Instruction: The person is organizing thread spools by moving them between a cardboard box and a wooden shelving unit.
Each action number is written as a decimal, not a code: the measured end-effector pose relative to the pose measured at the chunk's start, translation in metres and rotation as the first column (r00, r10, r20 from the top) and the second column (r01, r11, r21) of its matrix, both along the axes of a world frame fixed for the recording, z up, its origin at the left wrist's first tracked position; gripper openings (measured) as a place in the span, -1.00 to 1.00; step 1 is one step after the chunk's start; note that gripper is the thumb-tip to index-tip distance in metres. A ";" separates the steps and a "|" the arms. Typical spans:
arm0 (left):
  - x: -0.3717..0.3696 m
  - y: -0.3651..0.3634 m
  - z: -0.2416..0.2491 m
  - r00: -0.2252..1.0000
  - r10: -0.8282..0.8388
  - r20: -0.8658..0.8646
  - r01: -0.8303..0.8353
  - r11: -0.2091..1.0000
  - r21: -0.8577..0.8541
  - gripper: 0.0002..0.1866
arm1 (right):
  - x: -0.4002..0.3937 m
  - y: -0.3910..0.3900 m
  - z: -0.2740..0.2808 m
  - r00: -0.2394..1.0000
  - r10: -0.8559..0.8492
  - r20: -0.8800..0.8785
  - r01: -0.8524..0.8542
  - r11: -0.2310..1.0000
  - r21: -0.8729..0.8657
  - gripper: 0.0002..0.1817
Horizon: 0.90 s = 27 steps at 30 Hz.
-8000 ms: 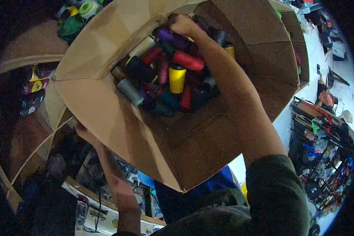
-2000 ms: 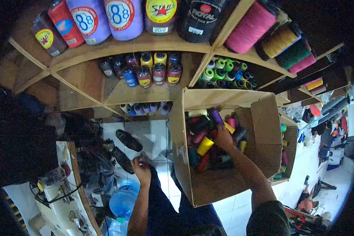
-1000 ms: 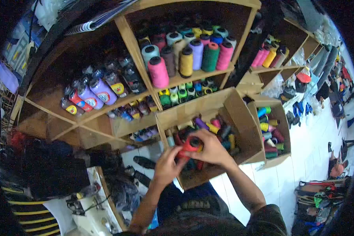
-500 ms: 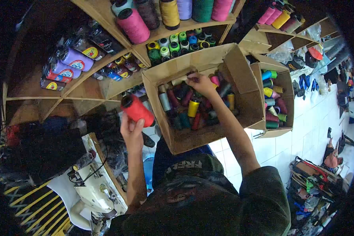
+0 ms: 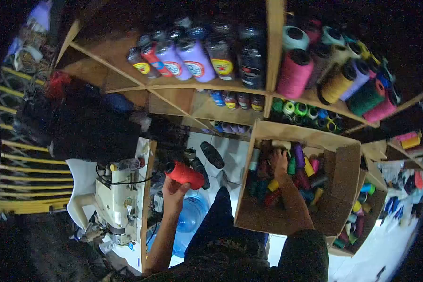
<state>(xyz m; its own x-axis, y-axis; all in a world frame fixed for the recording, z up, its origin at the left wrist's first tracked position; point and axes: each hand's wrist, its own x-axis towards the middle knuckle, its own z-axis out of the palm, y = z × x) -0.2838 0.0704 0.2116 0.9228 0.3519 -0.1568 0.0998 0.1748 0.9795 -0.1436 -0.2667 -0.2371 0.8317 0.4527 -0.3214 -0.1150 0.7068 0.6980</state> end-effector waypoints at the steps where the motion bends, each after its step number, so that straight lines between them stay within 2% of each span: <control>1: -0.002 0.011 -0.001 1.000 0.018 0.016 -0.018 1.000 -0.006 -0.37 | -0.001 0.004 0.016 0.995 0.081 0.055 -0.053 0.914 -0.402 -0.33; 2: -0.002 0.022 0.001 0.999 0.034 0.033 -0.034 0.999 -0.019 -0.37 | 0.000 0.000 0.039 0.979 0.166 0.118 -0.024 0.670 -0.742 -0.31; 3: 0.000 0.033 0.003 0.997 0.049 0.054 -0.047 0.998 -0.039 -0.37 | 0.001 -0.003 0.065 0.961 0.264 0.079 -0.004 0.298 -0.954 -0.30; 4: 0.003 0.043 0.005 0.994 0.053 0.096 -0.057 0.998 0.032 -0.40 | 0.004 -0.008 0.093 0.849 0.497 -0.179 0.102 -0.487 -0.867 -0.30; 5: 0.007 0.050 0.011 0.989 0.116 0.097 -0.118 0.993 0.022 -0.42 | 0.002 -0.009 0.129 0.727 0.444 -0.524 0.346 -0.896 -0.279 -0.30; 6: 0.013 0.059 0.019 0.982 0.145 0.117 -0.151 0.988 0.042 -0.44 | -0.001 -0.007 0.156 0.685 0.393 -0.613 0.460 -0.886 -0.054 -0.30; 7: 0.020 0.068 0.028 0.975 0.177 0.137 -0.187 0.981 0.060 -0.45 | -0.007 -0.006 0.181 0.661 0.363 -0.656 0.528 -0.847 0.063 -0.31; 10: 0.048 0.098 0.062 0.948 0.225 0.227 -0.253 0.962 0.104 -0.47 | -0.029 0.010 0.256 0.713 0.347 -0.610 0.511 -0.852 0.113 -0.31; 12: 0.073 0.123 0.080 0.909 0.231 0.346 -0.292 0.947 0.136 -0.48 | -0.043 0.029 0.304 0.808 0.346 -0.476 0.393 -0.920 -0.001 -0.36; 13: 0.089 0.139 0.089 0.902 0.250 0.352 -0.317 0.936 0.149 -0.47 | -0.051 0.038 0.328 0.856 0.337 -0.391 0.335 -0.939 -0.077 -0.42; 14: 0.108 0.155 0.096 0.883 0.219 0.415 -0.277 0.957 0.083 -0.43 | -0.055 0.049 0.348 0.900 0.315 -0.302 0.277 -0.947 -0.162 -0.48; 16: 0.144 0.184 0.121 0.901 0.233 0.367 -0.351 0.887 0.299 -0.41 | -0.063 0.062 0.386 0.947 0.256 -0.195 0.228 -0.961 -0.153 -0.49; 17: 0.169 0.195 0.126 0.845 0.215 0.489 -0.326 0.933 0.153 -0.42 | -0.058 0.073 0.406 0.963 0.233 -0.133 0.211 -0.965 -0.156 -0.49; 18: 0.189 0.211 0.135 0.883 0.186 0.432 -0.313 0.918 0.244 -0.43 | -0.058 0.085 0.428 0.967 0.234 -0.099 0.203 -0.945 -0.257 -0.51; 20: 0.257 0.247 0.119 0.836 0.069 0.544 -0.258 0.925 0.279 -0.46 | -0.059 0.111 0.472 0.975 0.222 -0.030 0.185 -0.872 -0.454 -0.54; 21: 0.271 0.251 0.134 0.867 0.045 0.496 -0.262 0.888 0.378 -0.52 | -0.058 0.127 0.493 0.967 0.252 -0.020 0.216 -0.863 -0.457 -0.53; 22: 0.320 0.267 0.108 0.837 0.033 0.546 -0.251 0.910 0.330 -0.46 | -0.056 0.147 0.514 0.961 0.276 -0.016 0.238 -0.854 -0.462 -0.52; 23: 0.344 0.273 0.108 0.847 0.021 0.531 -0.277 0.870 0.408 -0.47 | -0.053 0.169 0.535 0.954 0.298 -0.009 0.259 -0.844 -0.469 -0.50; 24: 0.362 0.274 0.109 0.858 0.010 0.514 -0.298 0.824 0.482 -0.48 | -0.052 0.195 0.559 0.937 0.350 0.009 0.327 -0.865 -0.380 -0.51; 26: 0.403 0.277 0.102 0.892 -0.023 0.452 -0.282 0.752 0.595 -0.49 | -0.045 0.231 0.572 0.919 0.392 0.031 0.357 -0.799 -0.484 -0.48; 27: 0.429 0.280 0.087 0.913 -0.049 0.404 -0.244 0.728 0.640 -0.48 | -0.040 0.256 0.579 0.910 0.395 0.128 0.408 -0.792 -0.454 -0.43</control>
<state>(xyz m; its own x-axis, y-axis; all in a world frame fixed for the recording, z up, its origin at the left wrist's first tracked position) 0.1455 0.3502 0.2988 0.8079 0.3184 0.4958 -0.2704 -0.5473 0.7921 -0.1836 -0.0104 0.3418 0.9664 -0.1796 0.1841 0.1290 -0.2806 -0.9511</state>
